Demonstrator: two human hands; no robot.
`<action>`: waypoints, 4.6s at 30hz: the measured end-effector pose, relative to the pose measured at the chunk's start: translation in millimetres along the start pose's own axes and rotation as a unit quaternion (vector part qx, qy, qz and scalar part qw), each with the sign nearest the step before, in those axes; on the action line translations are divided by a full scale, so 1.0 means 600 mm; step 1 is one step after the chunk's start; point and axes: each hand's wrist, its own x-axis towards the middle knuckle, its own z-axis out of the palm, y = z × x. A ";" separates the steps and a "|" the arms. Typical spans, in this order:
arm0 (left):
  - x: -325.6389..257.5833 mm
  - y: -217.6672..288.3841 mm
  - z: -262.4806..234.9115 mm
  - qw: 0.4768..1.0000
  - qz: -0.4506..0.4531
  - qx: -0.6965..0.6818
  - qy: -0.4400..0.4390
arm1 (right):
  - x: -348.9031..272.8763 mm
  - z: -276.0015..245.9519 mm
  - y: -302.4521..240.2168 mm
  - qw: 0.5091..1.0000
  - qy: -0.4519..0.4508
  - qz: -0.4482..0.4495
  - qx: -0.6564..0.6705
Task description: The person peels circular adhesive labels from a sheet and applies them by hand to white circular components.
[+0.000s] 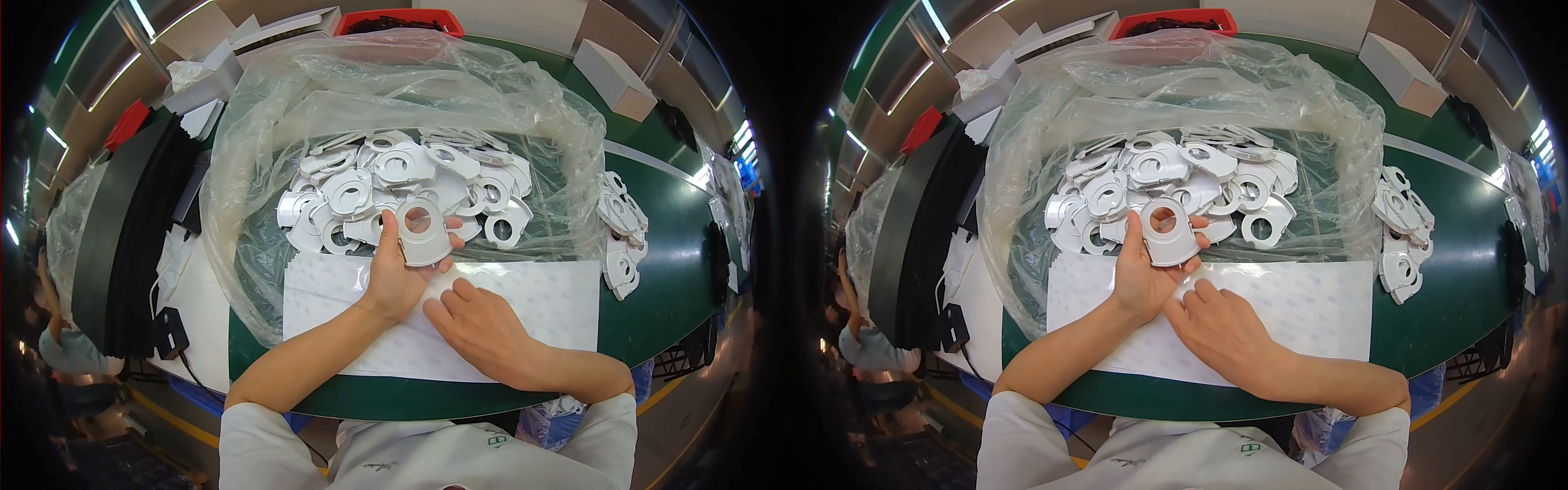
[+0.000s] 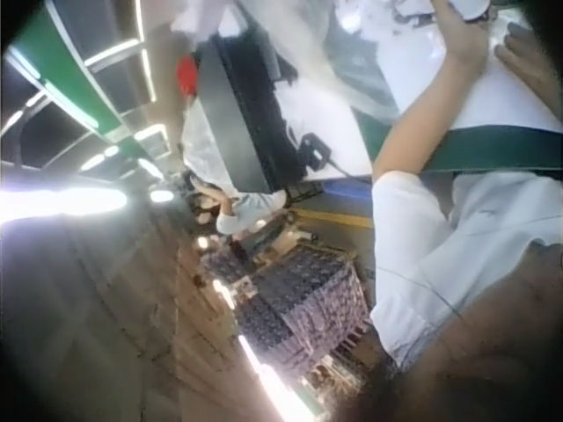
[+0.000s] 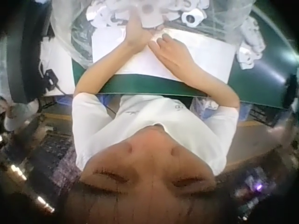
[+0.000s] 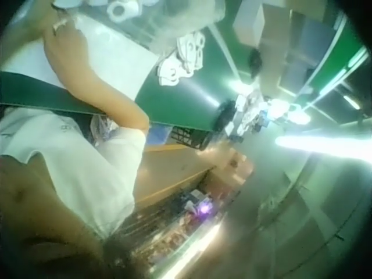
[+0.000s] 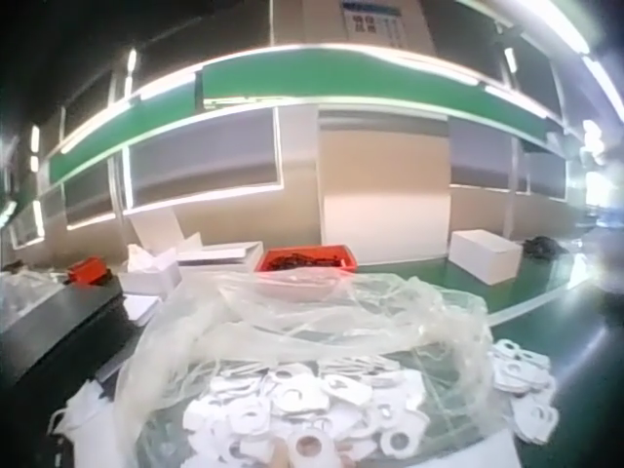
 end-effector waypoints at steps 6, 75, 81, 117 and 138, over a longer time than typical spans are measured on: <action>-0.004 -0.001 -0.002 0.999 -0.017 0.035 0.008 | 0.010 -0.062 0.041 0.879 -0.100 -0.091 0.456; -0.012 -0.010 0.015 0.958 -0.064 0.258 -0.106 | 0.051 -0.002 0.101 0.787 0.144 0.333 0.499; -0.013 -0.002 0.025 0.961 -0.081 0.250 -0.087 | 0.041 -0.010 0.088 0.943 0.193 0.224 0.154; 0.030 0.229 -0.039 0.446 0.246 0.859 -0.048 | 0.014 0.009 0.010 0.977 -0.067 -0.018 0.202; 0.011 0.039 0.020 0.987 -0.127 -0.059 -0.082 | 0.006 0.006 0.006 0.974 -0.075 0.045 0.207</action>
